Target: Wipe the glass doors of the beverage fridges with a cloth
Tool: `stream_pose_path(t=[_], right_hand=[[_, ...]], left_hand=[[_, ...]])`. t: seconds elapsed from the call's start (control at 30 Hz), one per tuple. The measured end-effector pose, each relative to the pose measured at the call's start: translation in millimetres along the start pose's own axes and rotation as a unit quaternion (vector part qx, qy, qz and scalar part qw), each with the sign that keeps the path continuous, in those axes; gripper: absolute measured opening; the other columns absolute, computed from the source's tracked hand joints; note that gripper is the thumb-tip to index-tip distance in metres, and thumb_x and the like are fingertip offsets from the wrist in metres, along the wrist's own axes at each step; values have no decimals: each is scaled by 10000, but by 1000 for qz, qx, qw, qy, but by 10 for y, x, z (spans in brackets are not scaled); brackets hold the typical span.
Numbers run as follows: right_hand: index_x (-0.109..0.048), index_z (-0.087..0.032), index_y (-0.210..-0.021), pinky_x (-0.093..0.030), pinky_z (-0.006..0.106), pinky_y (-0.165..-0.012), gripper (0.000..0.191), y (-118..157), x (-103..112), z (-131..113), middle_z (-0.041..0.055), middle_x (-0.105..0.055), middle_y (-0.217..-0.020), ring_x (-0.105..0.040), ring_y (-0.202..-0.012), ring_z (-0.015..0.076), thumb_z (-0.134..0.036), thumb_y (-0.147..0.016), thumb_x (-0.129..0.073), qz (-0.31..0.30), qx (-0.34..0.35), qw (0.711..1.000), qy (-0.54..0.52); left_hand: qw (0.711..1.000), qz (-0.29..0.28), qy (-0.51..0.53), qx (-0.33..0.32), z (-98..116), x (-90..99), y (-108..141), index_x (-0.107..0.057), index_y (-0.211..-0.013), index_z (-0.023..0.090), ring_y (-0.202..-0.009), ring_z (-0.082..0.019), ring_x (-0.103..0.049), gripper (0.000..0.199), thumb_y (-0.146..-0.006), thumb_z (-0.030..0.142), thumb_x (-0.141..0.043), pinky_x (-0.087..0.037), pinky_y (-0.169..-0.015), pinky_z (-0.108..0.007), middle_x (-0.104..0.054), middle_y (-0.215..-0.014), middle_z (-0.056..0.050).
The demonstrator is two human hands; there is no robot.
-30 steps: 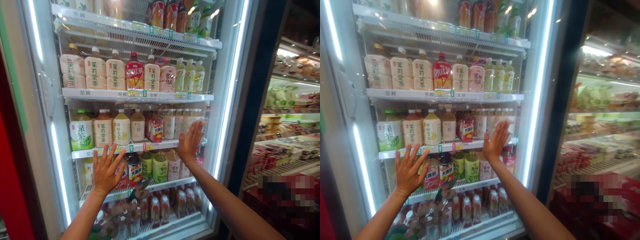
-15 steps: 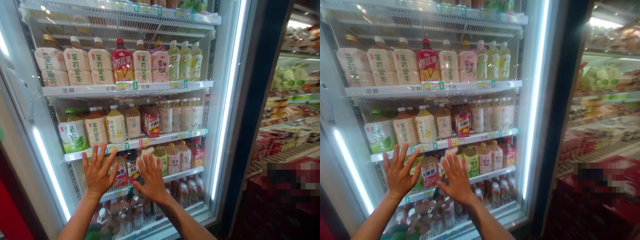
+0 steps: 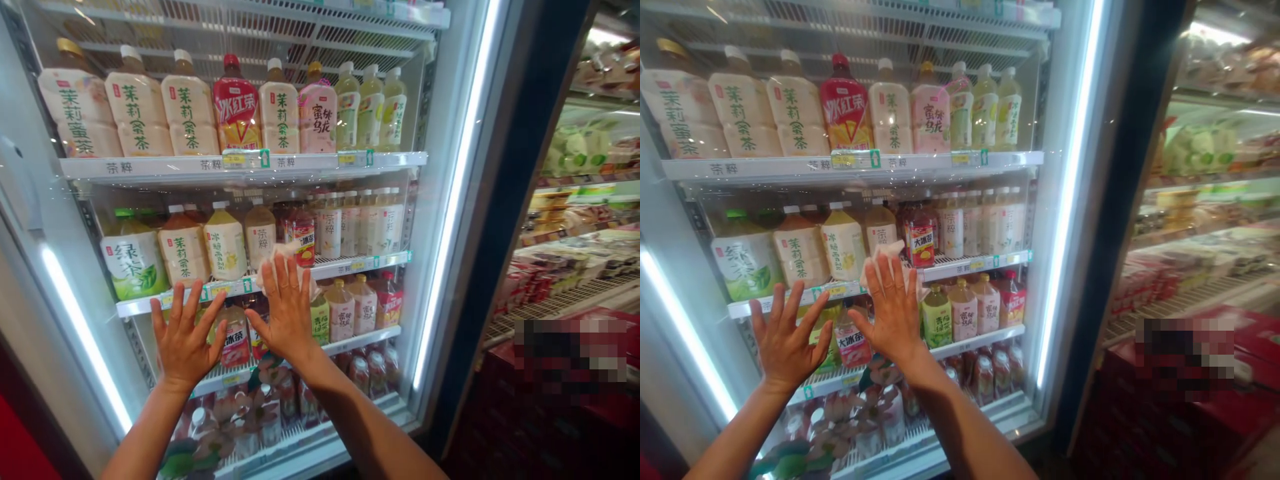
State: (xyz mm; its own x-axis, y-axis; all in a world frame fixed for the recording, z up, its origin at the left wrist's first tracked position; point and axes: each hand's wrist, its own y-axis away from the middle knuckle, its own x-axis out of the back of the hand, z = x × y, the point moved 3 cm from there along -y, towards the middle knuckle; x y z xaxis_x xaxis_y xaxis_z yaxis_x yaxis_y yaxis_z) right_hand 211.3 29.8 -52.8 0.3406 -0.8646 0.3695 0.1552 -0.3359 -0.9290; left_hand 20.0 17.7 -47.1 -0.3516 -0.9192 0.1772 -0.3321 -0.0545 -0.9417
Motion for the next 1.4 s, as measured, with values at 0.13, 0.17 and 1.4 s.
stream_pose_path(t=[0.13,0.17,1.4], right_hand=[[-63,-138,-1661,-89,561,-1308,870,1140,-272,-45,120,-180,-1718,-32,-1612,289,-508,-996,-485,2,21,1000,19],[-85,-137,-1661,-86,540,-1315,861,1308,-303,-59,115,-182,-1718,-45,-1612,283,-495,-994,-495,0,29,999,20],[11,-157,-1658,-135,645,-1279,865,480,-187,-297,127,-191,-1706,-98,-1603,313,-428,-1006,-489,-19,11,998,-62]], left_hand=[[1000,-3,4,5,-6,-2,10,-351,-1577,377,-1587,-273,-206,767,-886,308,-678,-43,-1320,-521,-249,-1693,12],[1000,-5,4,6,-7,-4,13,-348,-1577,379,-1586,-274,-210,770,-885,307,-678,-45,-1321,-523,-251,-1693,12],[1000,-13,-13,11,-2,4,33,-351,-1574,381,-1578,-293,-232,751,-895,321,-667,-87,-1307,-562,-262,-1687,-2]])
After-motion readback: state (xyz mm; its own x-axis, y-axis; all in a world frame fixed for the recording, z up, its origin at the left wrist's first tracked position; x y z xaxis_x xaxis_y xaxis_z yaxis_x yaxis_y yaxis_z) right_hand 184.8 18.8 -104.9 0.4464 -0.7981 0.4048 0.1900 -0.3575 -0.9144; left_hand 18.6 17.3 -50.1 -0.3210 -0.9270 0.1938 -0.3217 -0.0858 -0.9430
